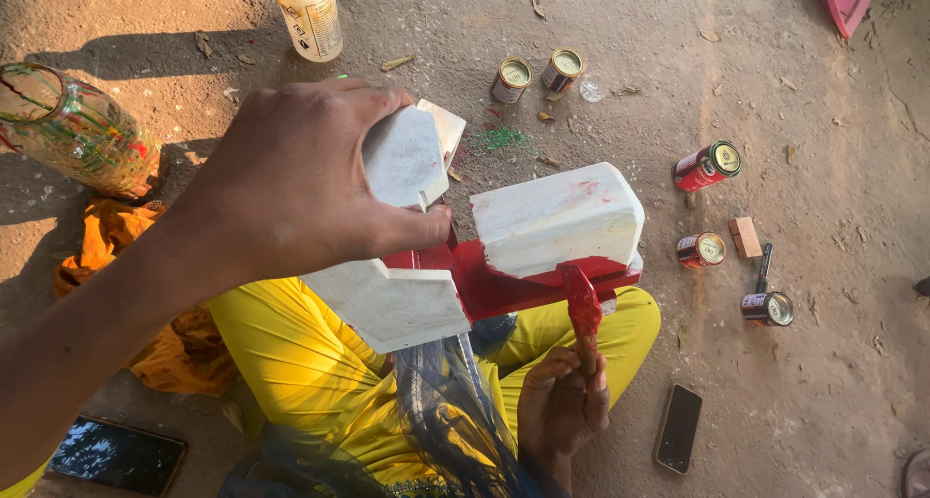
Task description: The person sits on the ground holding a small toy object in one hand and paints its red base surfaces with a brush dipped in a red paint can. The person rotates and repositions the toy to reach different sides and continues applying red paint to the unpainted areas.
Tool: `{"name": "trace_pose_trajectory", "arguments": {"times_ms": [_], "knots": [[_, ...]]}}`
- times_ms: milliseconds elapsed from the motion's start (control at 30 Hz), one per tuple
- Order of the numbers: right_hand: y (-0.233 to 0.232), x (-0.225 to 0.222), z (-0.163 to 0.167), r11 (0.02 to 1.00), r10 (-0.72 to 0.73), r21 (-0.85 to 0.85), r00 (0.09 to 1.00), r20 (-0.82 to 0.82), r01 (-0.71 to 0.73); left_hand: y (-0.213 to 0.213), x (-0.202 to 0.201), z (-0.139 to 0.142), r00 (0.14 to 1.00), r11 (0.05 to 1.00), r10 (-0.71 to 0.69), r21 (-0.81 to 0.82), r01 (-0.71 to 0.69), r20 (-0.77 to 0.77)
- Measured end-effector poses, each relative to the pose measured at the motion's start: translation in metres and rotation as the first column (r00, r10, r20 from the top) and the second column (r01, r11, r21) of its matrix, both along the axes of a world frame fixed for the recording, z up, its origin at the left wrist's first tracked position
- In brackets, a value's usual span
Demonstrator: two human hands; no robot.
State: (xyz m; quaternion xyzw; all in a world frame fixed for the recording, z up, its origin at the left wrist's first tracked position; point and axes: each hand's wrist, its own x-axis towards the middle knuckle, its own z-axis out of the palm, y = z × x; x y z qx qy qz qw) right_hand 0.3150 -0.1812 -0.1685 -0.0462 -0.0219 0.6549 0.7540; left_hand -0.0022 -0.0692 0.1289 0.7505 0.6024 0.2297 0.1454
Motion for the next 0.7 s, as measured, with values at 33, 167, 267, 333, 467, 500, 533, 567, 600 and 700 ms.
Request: {"name": "trace_pose_trajectory", "arguments": {"times_ms": [33,167,267,333,467,500,533,567,600,700], "knots": [[-0.001,0.000,0.002,1.000,-0.009,-0.026,1.000,0.016,0.010,0.000,0.000,0.000,1.000,1.000,0.011,-0.023,-0.011,0.000],[-0.004,0.001,0.006,0.997,-0.013,-0.078,1.000,0.023,0.015,0.000,0.000,-0.002,1.000,1.000,-0.005,0.027,0.005,-0.004],[-0.003,0.000,0.008,0.995,-0.007,-0.096,1.000,0.004,0.007,-0.001,0.000,-0.004,1.000,0.998,-0.018,0.057,0.019,-0.009],[-0.002,-0.001,0.009,0.995,-0.002,-0.098,1.000,0.000,0.002,-0.001,0.000,-0.006,1.000,0.998,-0.022,0.055,0.022,-0.004],[-0.002,-0.002,0.012,0.995,0.006,-0.098,1.000,0.001,-0.006,-0.001,0.000,-0.007,0.999,0.996,-0.035,0.085,0.035,0.000],[-0.001,-0.002,0.012,0.995,0.004,-0.103,1.000,0.003,-0.003,-0.001,0.000,-0.007,0.999,0.995,-0.038,0.095,0.038,-0.003],[-0.001,-0.003,0.013,0.995,0.002,-0.105,1.000,0.006,-0.002,-0.001,0.000,-0.007,1.000,0.996,-0.031,0.083,0.031,-0.006],[-0.001,-0.003,0.013,0.994,0.001,-0.107,1.000,0.009,0.000,-0.001,0.000,-0.007,1.000,0.997,-0.024,0.070,0.024,-0.009],[-0.001,-0.003,0.013,0.994,-0.001,-0.108,1.000,0.013,0.002,-0.001,0.001,-0.008,1.000,0.998,-0.017,0.057,0.017,-0.012],[0.000,-0.003,0.014,0.992,0.008,-0.129,1.000,0.000,-0.008,0.000,0.001,-0.008,1.000,0.997,-0.028,0.068,0.028,0.000]]}}
